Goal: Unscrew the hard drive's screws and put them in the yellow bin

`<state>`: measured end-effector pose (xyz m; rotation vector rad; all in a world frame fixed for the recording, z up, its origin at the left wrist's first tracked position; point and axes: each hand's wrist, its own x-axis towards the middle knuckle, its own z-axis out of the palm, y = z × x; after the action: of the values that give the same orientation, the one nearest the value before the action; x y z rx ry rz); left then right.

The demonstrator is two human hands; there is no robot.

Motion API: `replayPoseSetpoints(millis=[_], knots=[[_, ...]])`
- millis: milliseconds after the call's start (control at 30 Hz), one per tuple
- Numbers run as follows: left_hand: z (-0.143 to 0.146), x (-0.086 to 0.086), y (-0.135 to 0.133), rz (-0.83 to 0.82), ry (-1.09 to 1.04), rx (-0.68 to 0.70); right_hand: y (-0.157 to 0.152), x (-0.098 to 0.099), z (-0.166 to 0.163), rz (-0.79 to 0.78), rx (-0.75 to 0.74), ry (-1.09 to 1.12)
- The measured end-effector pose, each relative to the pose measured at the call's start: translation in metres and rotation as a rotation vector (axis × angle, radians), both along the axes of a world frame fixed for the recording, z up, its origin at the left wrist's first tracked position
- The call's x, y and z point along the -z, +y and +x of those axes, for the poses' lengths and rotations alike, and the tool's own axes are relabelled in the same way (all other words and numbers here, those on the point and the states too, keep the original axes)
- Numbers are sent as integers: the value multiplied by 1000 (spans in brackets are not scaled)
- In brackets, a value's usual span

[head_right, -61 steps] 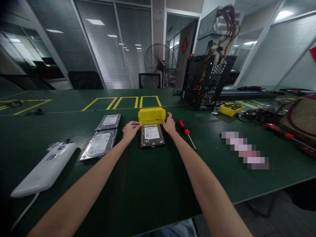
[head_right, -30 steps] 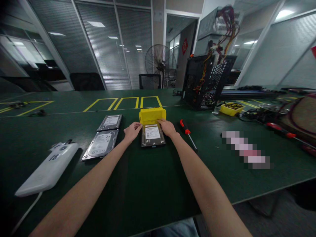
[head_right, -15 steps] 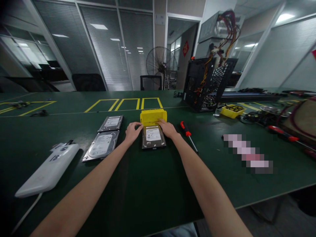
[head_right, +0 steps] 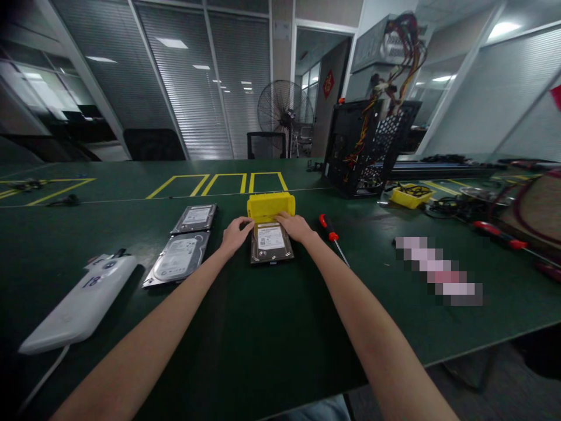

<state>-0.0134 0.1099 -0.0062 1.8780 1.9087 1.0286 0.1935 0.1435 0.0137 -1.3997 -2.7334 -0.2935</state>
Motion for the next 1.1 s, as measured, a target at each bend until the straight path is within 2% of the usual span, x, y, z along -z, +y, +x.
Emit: replayPoseSetpoints(millis=[467,900,1100], knots=[[1,-2,-1,-39,62,19,21,-13,-12,-74,-164,-206],[1,-1,-2,-36,56,9,26,-9,-8,-109,-177,-136],[0,-1,0,-27,58,14,15,-5,-5,-49,-93,-46]])
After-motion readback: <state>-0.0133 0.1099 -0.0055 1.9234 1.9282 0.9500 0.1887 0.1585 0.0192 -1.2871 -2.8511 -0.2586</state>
